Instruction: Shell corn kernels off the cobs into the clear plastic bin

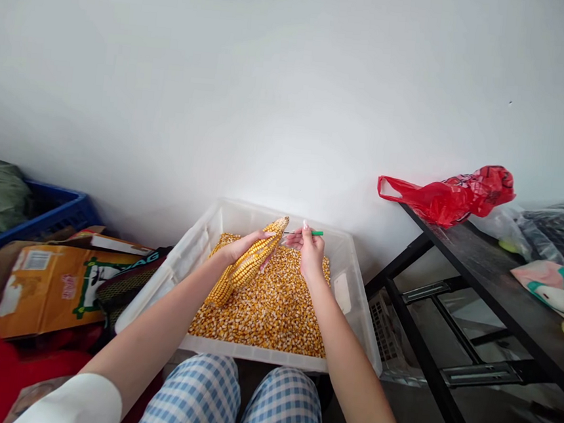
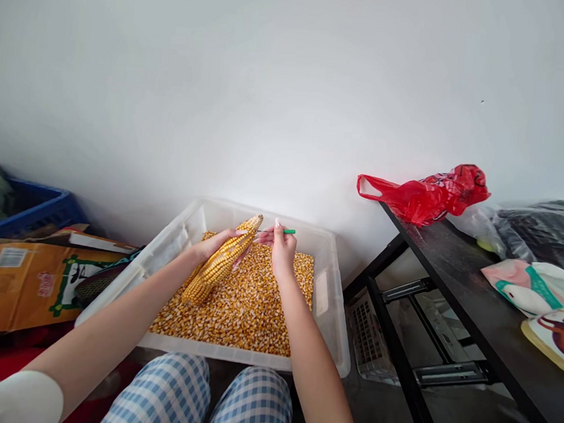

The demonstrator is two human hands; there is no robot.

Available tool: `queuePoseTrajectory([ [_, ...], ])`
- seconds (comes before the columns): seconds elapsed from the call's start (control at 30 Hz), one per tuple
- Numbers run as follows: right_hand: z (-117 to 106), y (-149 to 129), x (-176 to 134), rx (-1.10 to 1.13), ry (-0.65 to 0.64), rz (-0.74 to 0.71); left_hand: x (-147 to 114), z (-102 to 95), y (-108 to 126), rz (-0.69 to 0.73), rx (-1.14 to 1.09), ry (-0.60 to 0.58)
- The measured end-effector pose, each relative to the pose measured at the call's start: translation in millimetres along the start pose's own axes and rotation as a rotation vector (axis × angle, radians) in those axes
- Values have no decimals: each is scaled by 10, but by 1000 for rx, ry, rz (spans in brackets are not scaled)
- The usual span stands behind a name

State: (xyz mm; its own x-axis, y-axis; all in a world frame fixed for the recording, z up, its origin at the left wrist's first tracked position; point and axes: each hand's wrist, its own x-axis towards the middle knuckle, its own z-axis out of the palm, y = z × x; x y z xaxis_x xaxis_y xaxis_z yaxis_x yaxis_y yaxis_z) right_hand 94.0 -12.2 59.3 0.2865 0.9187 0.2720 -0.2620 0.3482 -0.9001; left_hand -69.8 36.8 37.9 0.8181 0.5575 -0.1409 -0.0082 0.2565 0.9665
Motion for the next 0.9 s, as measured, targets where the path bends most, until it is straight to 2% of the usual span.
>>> queuePoseTrajectory([
  [0.2, -2, 15, -3, 38, -44, 46, 16, -17, -40, -37, 1, 1],
  [0.43, -113, 58, 88, 213, -88, 291, -30, 61, 10, -46, -8, -108],
  [0.7, -177, 157, 139, 303, -114, 543, -37, 57, 13, -98, -13, -125],
  [0.8, -165, 123, 138, 304, -95, 510, -32, 64, 22, -74, -30, -135],
  [0.9, -137, 55, 120, 246, -35, 342, -21, 57, 31, -46, -47, -131],
])
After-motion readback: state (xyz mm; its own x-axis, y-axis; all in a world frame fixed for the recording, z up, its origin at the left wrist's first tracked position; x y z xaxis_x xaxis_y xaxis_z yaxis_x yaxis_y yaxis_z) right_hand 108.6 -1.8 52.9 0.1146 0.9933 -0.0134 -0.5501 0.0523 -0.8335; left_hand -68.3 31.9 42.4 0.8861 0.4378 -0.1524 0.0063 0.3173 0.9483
